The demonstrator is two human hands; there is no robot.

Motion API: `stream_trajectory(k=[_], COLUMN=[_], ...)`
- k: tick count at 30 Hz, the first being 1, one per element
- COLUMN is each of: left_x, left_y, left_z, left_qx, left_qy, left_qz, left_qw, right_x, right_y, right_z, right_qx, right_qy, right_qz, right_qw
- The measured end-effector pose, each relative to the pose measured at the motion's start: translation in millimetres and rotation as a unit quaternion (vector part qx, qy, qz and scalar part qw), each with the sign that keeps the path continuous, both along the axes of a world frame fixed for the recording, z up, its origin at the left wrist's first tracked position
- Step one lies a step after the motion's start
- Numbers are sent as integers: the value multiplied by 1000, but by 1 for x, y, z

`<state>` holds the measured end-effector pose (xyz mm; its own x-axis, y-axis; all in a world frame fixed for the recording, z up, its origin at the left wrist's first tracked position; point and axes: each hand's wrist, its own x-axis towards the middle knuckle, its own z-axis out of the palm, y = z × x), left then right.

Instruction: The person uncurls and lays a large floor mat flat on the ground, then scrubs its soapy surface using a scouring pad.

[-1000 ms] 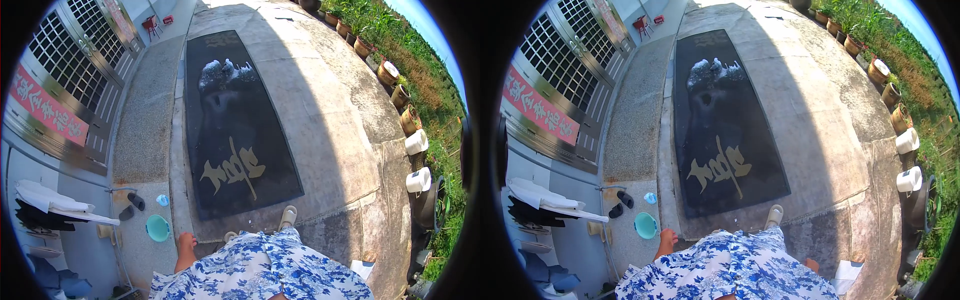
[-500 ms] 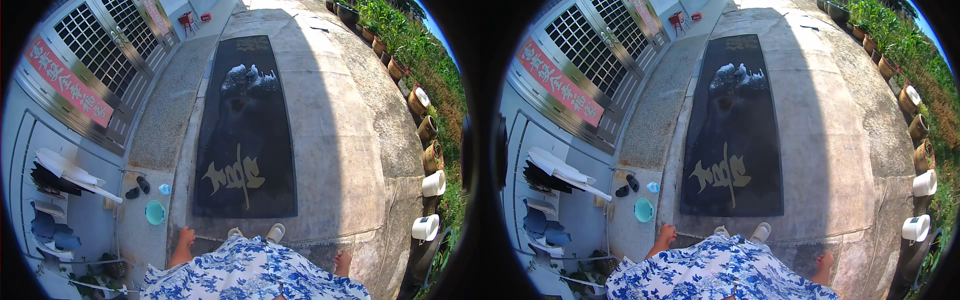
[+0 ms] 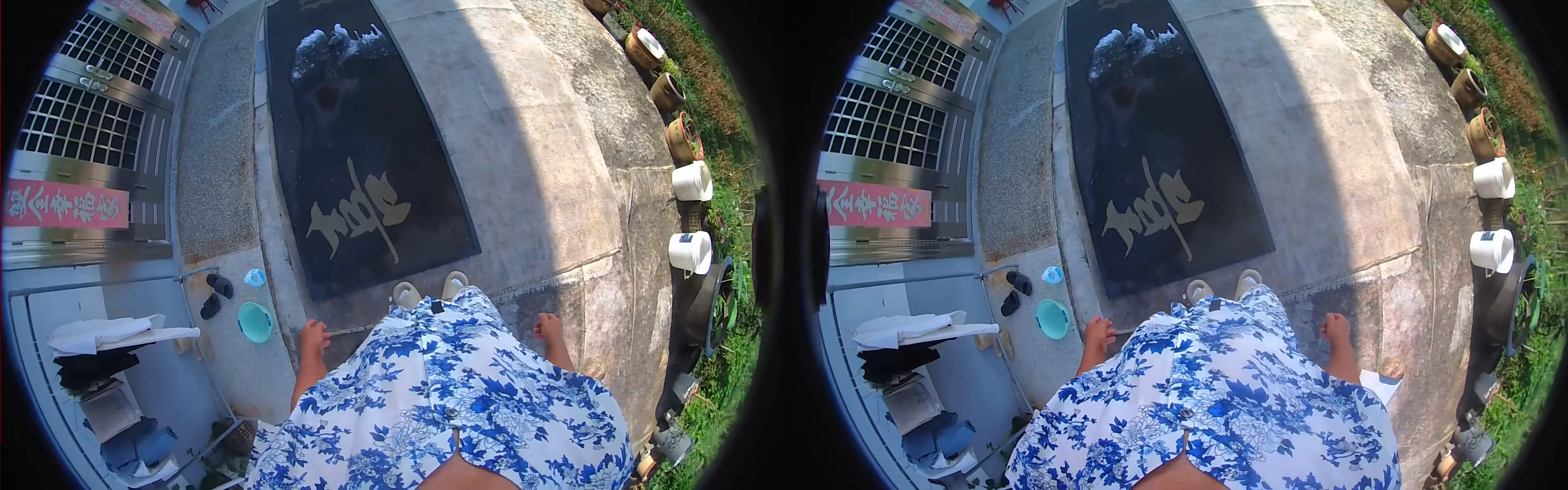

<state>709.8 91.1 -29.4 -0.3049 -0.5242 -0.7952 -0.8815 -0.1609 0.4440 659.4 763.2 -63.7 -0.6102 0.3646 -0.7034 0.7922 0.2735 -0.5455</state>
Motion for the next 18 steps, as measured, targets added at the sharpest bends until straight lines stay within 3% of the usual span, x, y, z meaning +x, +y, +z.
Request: stream_trajectory(k=[3,7,10,11,13,16,17,18], left_x=[-12,-30,-75,-92,-127,-189,-212,-227], left_y=[-22,-33,-25,-18,0,58,84,106], left_z=[-12,-9,-9,-9,-13,-5,3,9], left_qx=[13,6,8,10,10,-15,-29,-32], left_qy=[-35,-51,-48,-36,-10,19,2,-11], left_qz=[10,45,95,96,101,91,81,90], left_qw=[999,998,994,995,995,996,996,995], right_x=[20,42,39,43,11,-86,-123,-138], right_y=[-20,-25,-19,-7,10,47,68,87], right_z=[25,21,18,1,-1,22,16,12], right_qx=[16,-2,28,31,6,-14,1,-17], right_qy=[-24,-46,-77,-26,0,-44,-106,-139], right_qz=[-99,-97,24,110,168,114,62,-61], right_qw=[995,994,996,993,986,992,992,988])
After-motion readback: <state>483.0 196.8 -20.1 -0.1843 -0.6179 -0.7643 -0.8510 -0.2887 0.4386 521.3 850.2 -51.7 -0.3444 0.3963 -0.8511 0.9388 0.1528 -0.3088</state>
